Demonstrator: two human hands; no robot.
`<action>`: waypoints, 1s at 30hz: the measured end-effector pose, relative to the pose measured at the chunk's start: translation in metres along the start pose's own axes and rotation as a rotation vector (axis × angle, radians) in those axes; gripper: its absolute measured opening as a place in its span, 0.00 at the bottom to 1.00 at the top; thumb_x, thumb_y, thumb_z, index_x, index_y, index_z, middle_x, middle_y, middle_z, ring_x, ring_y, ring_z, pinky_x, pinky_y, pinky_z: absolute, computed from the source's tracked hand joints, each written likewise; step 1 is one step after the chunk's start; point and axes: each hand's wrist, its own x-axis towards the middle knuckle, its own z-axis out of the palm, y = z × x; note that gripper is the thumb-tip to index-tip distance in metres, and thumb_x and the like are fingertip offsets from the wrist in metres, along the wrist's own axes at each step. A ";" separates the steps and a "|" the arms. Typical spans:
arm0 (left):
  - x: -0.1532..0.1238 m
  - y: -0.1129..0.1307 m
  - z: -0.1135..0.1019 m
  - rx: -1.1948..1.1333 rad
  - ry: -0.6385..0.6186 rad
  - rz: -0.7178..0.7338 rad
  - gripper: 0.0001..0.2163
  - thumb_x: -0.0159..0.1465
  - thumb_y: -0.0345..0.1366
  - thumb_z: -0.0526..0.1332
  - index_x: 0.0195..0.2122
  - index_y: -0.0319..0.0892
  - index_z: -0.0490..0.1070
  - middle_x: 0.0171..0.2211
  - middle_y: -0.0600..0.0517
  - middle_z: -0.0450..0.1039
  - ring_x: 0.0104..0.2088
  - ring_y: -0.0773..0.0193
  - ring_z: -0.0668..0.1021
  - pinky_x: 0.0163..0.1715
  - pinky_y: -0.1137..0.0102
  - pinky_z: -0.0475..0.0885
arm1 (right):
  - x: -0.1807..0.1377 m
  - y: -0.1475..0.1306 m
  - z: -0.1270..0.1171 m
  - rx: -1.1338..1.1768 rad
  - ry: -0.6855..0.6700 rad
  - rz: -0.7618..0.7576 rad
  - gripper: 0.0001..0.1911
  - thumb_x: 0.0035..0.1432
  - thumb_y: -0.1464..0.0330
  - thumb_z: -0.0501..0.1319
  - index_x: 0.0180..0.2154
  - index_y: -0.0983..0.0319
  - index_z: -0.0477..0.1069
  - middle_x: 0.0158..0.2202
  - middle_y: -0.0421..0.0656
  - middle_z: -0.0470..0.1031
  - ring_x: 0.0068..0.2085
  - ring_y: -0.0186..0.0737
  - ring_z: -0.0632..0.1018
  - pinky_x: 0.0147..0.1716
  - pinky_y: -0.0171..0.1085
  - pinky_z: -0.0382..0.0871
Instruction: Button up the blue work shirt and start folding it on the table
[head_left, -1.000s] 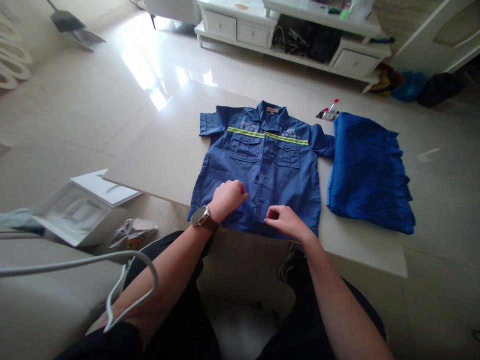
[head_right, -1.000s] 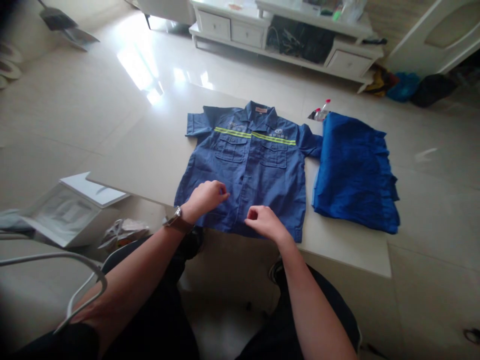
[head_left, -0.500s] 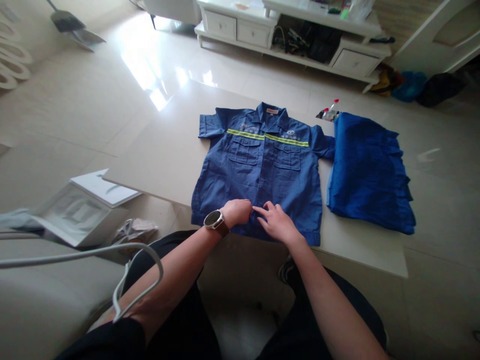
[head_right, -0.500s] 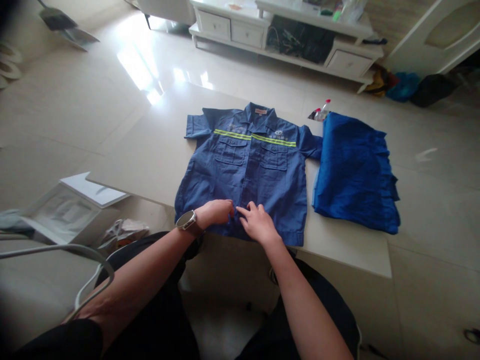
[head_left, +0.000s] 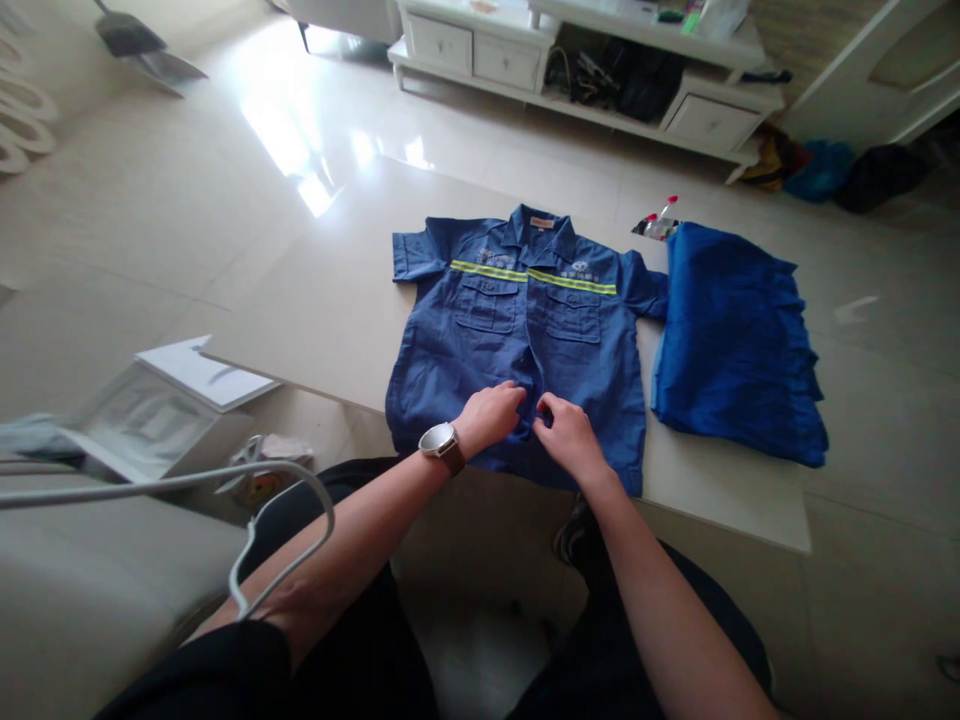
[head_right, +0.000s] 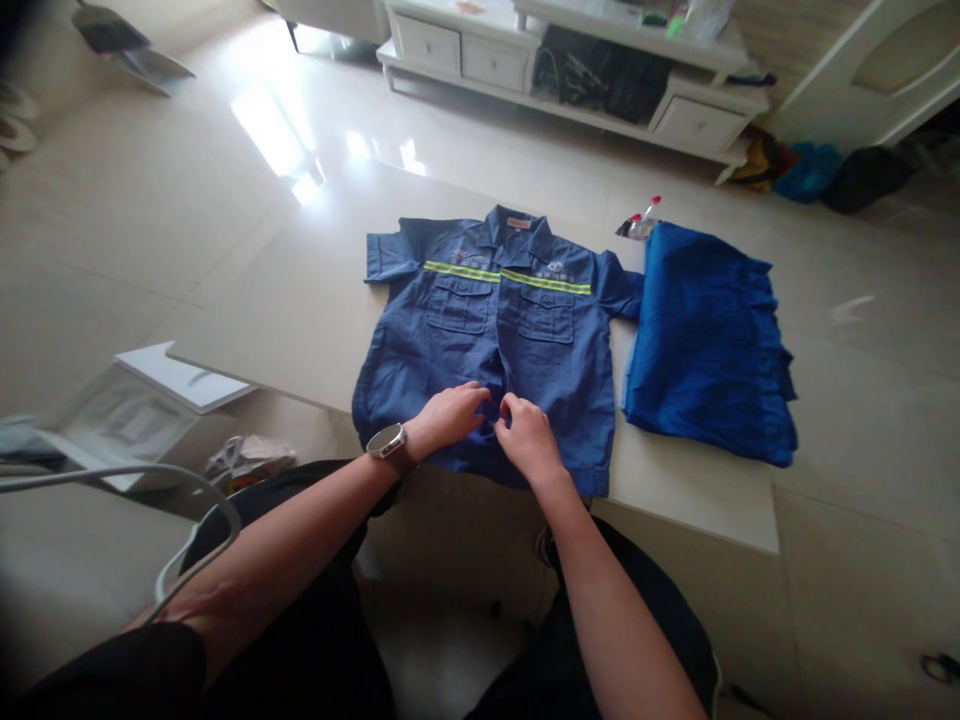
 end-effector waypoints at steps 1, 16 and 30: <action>0.001 0.001 0.004 0.001 -0.008 -0.011 0.12 0.68 0.34 0.60 0.52 0.44 0.73 0.50 0.45 0.76 0.43 0.57 0.82 0.43 0.68 0.75 | -0.001 0.000 0.000 0.017 0.017 0.005 0.07 0.60 0.71 0.59 0.41 0.58 0.72 0.37 0.44 0.79 0.39 0.43 0.78 0.39 0.36 0.64; 0.020 0.003 0.022 -0.122 0.037 -0.091 0.07 0.69 0.34 0.58 0.45 0.40 0.72 0.46 0.44 0.76 0.45 0.57 0.80 0.47 0.65 0.74 | -0.003 0.013 -0.001 0.233 0.143 0.127 0.28 0.50 0.73 0.60 0.55 0.62 0.72 0.38 0.46 0.82 0.38 0.45 0.82 0.42 0.40 0.74; 0.017 0.005 -0.010 -0.335 0.212 0.089 0.10 0.67 0.29 0.60 0.46 0.41 0.78 0.40 0.47 0.79 0.41 0.60 0.79 0.48 0.68 0.73 | -0.001 0.004 -0.012 0.555 0.225 0.161 0.14 0.51 0.71 0.59 0.37 0.61 0.81 0.35 0.44 0.85 0.35 0.42 0.83 0.41 0.39 0.77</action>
